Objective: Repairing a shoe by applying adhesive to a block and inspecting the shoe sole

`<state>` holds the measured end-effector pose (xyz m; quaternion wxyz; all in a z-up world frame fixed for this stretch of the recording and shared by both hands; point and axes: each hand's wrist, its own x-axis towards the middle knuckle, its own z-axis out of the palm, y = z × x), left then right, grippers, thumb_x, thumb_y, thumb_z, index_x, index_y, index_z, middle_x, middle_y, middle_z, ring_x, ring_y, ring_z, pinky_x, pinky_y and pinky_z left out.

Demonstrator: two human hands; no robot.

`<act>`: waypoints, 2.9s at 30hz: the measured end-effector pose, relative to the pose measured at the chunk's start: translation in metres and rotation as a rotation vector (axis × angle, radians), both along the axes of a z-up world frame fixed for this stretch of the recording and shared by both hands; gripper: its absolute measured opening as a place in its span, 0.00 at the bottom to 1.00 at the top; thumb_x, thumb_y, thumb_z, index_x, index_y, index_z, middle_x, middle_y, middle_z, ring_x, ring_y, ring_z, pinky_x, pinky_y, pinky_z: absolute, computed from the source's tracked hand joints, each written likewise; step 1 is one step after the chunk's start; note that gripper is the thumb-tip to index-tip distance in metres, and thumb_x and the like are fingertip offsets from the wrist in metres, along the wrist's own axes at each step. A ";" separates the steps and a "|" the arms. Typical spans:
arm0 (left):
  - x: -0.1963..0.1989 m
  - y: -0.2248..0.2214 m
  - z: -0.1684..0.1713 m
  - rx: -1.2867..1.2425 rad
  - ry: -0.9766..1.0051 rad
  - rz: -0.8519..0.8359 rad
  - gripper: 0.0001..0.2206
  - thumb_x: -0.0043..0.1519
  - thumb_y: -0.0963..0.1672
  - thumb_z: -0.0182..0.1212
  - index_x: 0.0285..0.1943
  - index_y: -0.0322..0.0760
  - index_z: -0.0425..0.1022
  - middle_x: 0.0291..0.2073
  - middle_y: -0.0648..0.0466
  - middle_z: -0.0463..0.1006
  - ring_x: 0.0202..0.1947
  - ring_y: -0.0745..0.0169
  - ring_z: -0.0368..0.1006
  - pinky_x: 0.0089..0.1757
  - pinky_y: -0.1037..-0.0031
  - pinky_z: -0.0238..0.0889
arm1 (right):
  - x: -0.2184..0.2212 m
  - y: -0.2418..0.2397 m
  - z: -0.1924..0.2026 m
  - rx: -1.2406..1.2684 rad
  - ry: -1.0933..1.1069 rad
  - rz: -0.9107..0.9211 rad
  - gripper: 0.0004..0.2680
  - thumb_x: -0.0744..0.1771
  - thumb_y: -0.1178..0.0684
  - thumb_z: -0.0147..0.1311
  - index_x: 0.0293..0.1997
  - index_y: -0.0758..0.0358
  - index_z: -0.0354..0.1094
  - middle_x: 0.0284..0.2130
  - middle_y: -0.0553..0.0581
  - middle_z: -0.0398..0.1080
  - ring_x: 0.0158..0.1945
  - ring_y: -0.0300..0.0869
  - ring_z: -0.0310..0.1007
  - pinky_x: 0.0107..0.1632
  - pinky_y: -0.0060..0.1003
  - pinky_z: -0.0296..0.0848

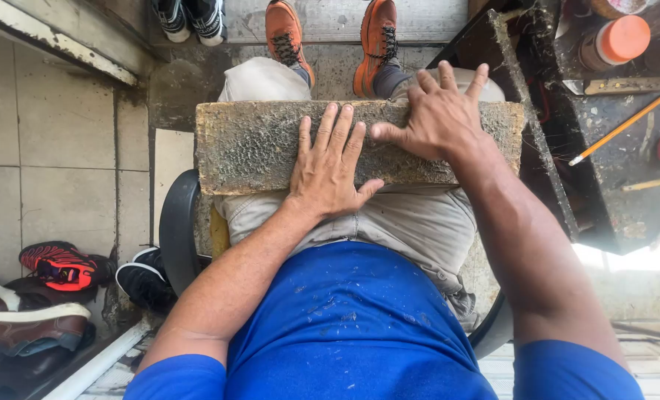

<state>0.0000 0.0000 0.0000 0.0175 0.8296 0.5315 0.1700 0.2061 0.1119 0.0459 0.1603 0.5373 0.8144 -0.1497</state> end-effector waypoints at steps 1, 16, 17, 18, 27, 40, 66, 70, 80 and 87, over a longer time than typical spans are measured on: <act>0.000 -0.001 -0.001 -0.001 0.005 0.002 0.46 0.54 0.65 0.64 0.73 0.32 0.64 0.75 0.36 0.54 0.76 0.34 0.46 0.66 0.33 0.43 | -0.001 -0.004 -0.004 -0.001 0.005 0.002 0.54 0.55 0.05 0.09 0.73 0.66 0.52 0.74 0.69 0.46 0.78 0.66 0.35 0.63 0.85 0.17; -0.004 0.012 0.011 -0.269 -0.376 -0.002 0.37 0.63 0.60 0.51 0.73 0.33 0.62 0.74 0.38 0.56 0.77 0.38 0.42 0.69 0.36 0.25 | 0.041 -0.129 0.036 -0.094 0.624 0.090 0.50 0.55 0.13 0.53 0.78 0.63 0.45 0.77 0.69 0.40 0.77 0.69 0.36 0.68 0.79 0.29; -0.002 0.011 0.024 -0.206 -0.612 -0.070 0.32 0.64 0.58 0.54 0.70 0.36 0.66 0.69 0.41 0.63 0.73 0.42 0.53 0.68 0.44 0.37 | 0.041 -0.129 0.035 -0.247 1.080 0.035 0.48 0.57 0.18 0.55 0.76 0.68 0.45 0.77 0.69 0.41 0.78 0.61 0.37 0.72 0.66 0.32; 0.000 0.010 0.036 -0.138 -0.845 -0.140 0.28 0.64 0.56 0.57 0.67 0.38 0.70 0.63 0.45 0.70 0.68 0.46 0.63 0.68 0.51 0.49 | 0.042 -0.128 0.034 -0.406 1.532 -0.029 0.45 0.60 0.24 0.56 0.75 0.73 0.45 0.76 0.69 0.41 0.79 0.53 0.38 0.75 0.53 0.35; 0.036 0.012 0.099 -0.512 -1.489 -0.114 0.05 0.62 0.42 0.66 0.32 0.43 0.82 0.26 0.54 0.83 0.28 0.58 0.84 0.27 0.69 0.81 | 0.025 -0.145 0.019 -0.721 1.972 -0.052 0.48 0.61 0.14 0.48 0.78 0.68 0.41 0.74 0.72 0.46 0.78 0.58 0.44 0.74 0.52 0.47; 0.023 0.008 0.093 -0.053 -0.980 -0.110 0.18 0.64 0.54 0.58 0.30 0.39 0.72 0.27 0.56 0.71 0.29 0.61 0.66 0.33 0.68 0.61 | 0.022 -0.134 0.044 -0.906 2.349 -0.436 0.39 0.62 0.18 0.45 0.79 0.49 0.47 0.80 0.63 0.41 0.84 0.57 0.39 0.82 0.64 0.40; 0.077 -0.008 0.106 -0.719 -1.458 -0.437 0.22 0.67 0.47 0.49 0.66 0.29 0.70 0.67 0.43 0.72 0.70 0.52 0.64 0.68 0.61 0.53 | -0.015 -0.097 0.102 0.771 1.252 0.027 0.33 0.70 0.17 0.26 0.71 0.54 0.56 0.72 0.65 0.59 0.82 0.57 0.50 0.84 0.60 0.33; 0.061 -0.019 0.086 -0.842 -1.751 -0.770 0.29 0.73 0.57 0.39 0.63 0.25 0.64 0.61 0.43 0.69 0.66 0.56 0.62 0.66 0.59 0.55 | -0.020 -0.079 0.101 0.768 1.195 0.044 0.34 0.69 0.16 0.24 0.72 0.55 0.54 0.73 0.61 0.57 0.83 0.58 0.47 0.83 0.64 0.33; 0.042 0.014 0.145 -0.718 -1.919 -0.891 0.41 0.69 0.64 0.45 0.80 0.39 0.37 0.81 0.55 0.24 0.81 0.61 0.15 0.73 0.54 0.16 | -0.068 -0.076 0.105 0.702 1.215 0.187 0.39 0.67 0.15 0.22 0.81 0.53 0.35 0.81 0.65 0.37 0.88 0.60 0.32 0.89 0.66 0.31; 0.022 0.035 0.181 -0.743 -1.870 -0.803 0.57 0.58 0.69 0.50 0.81 0.37 0.22 0.81 0.47 0.23 0.81 0.46 0.21 0.71 0.50 0.14 | -0.093 -0.045 0.070 0.590 1.158 -0.001 0.39 0.68 0.15 0.14 0.81 0.58 0.33 0.81 0.67 0.31 0.86 0.62 0.26 0.82 0.69 0.26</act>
